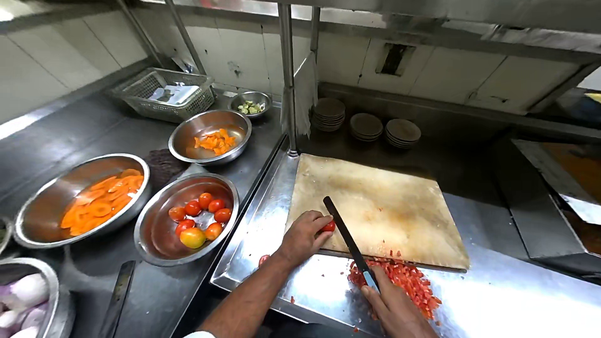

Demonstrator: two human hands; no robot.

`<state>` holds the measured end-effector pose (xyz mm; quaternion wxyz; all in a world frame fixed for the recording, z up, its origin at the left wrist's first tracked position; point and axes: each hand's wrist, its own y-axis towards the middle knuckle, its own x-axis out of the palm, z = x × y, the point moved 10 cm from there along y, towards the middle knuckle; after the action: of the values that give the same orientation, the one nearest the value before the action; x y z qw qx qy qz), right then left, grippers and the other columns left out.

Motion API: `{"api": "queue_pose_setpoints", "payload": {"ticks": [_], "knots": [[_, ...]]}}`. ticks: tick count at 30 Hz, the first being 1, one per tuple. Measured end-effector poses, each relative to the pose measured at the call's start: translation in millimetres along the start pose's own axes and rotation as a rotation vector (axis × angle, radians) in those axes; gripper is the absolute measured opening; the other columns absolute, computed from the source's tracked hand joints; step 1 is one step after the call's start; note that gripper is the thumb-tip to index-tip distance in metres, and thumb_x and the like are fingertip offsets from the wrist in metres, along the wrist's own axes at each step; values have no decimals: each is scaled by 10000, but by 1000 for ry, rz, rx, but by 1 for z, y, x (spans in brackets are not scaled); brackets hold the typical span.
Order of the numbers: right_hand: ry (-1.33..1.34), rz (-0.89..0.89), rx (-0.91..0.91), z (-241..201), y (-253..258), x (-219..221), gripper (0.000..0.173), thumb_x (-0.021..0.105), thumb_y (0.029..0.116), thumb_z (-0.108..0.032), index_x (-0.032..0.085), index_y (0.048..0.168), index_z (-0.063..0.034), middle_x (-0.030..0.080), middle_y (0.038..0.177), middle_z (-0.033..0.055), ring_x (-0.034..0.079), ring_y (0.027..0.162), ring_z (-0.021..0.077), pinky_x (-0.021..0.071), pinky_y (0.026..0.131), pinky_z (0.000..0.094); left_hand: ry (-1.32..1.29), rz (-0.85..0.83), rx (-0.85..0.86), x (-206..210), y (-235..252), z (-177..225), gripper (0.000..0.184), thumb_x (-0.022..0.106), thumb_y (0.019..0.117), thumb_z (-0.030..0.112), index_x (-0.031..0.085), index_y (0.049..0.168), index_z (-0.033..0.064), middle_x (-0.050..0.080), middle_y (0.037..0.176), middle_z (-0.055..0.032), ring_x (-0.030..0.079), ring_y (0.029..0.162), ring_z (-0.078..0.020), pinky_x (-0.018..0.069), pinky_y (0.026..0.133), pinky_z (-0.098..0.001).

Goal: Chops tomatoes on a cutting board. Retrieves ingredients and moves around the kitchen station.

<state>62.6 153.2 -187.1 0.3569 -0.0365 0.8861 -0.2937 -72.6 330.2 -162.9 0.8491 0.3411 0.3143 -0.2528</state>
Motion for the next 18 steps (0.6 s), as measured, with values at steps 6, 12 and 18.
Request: {"api": "queue_pose_setpoints", "payload": {"ticks": [6,12,18], "knots": [[-83,-13,11,-35,46,-4,450,432,1102,-365,396,1469,-106,676,999,172,705,894,341,572,822,529,1,-11,-5,2,3,1,336,686,969,314,738,1257,147,710,1126,-80,679,1080,-200,564,970,-372],[-220,-51,120,9,12,18,476,459,1098,-345,410,1465,-45,702,991,249,713,944,445,558,839,600,-34,33,-18,-2,4,-2,329,710,948,307,746,1220,126,719,1144,-79,683,1100,-190,568,977,-362],[-43,-60,27,30,-16,4,472,493,1086,-339,462,1460,-53,717,1044,230,717,968,415,555,871,613,-11,-99,-108,2,4,-4,435,660,916,293,686,1347,241,686,1172,-108,657,1099,-264,555,958,-475]]}}
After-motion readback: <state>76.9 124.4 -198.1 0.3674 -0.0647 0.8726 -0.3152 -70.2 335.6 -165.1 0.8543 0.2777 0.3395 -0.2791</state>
